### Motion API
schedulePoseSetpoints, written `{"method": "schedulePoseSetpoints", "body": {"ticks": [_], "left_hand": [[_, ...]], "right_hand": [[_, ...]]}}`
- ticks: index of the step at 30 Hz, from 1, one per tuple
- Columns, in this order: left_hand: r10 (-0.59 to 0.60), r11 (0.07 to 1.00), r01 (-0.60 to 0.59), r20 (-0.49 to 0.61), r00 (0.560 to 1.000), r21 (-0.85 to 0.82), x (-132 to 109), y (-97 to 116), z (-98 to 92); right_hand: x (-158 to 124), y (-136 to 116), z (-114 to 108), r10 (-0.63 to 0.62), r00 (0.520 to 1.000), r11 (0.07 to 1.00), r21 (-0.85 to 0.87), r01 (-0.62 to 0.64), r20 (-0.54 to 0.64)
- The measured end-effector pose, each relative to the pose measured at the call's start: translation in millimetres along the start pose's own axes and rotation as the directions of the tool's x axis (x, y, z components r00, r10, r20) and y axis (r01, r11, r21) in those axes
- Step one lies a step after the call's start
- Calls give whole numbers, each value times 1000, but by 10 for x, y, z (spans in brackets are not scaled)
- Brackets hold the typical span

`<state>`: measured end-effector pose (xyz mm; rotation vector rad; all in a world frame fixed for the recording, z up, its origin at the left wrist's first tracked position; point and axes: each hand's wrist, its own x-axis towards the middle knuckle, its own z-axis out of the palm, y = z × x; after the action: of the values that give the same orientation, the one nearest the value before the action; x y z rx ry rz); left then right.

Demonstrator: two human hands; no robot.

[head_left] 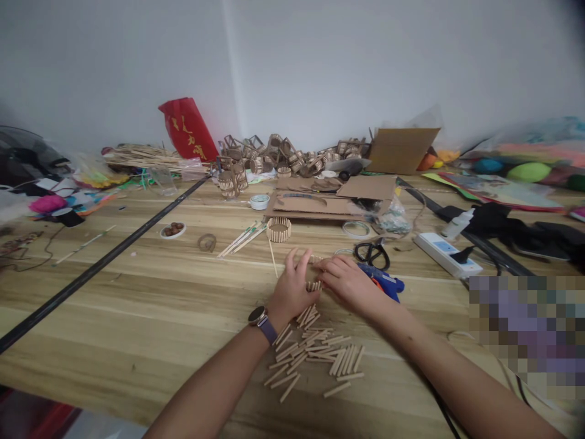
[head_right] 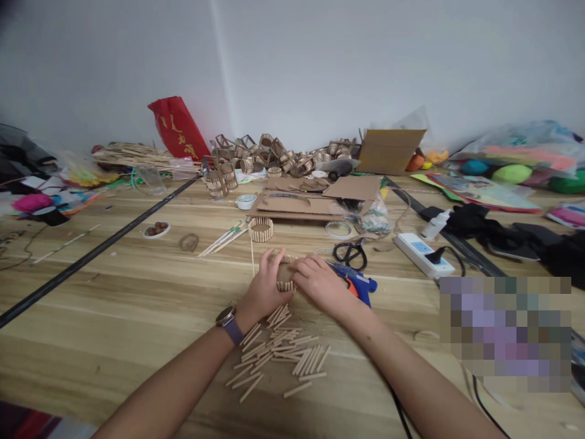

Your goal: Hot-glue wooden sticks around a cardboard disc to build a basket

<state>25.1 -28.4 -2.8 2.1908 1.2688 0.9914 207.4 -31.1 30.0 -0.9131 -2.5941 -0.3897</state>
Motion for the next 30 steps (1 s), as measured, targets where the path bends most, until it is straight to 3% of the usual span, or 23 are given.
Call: {"method": "schedulePoseSetpoints", "body": {"ticks": [19, 24, 27, 30], "left_hand": [[23, 1000, -22, 21, 1000, -7, -2, -4, -3], [-17, 1000, 17, -5, 1000, -14, -10, 18, 0], [2, 1000, -2, -24, 1000, -11, -12, 34, -6], [-23, 1000, 23, -42, 999, -6, -15, 65, -25]], "right_hand": [[-30, 3, 68, 24, 1000, 1000, 1, -24, -19], [-21, 6, -68, 43, 998, 995, 86, -46, 35], [-55, 81, -244, 114, 993, 983, 149, -110, -22], [-178, 181, -418, 304, 949, 945, 151, -290, -81]]}}
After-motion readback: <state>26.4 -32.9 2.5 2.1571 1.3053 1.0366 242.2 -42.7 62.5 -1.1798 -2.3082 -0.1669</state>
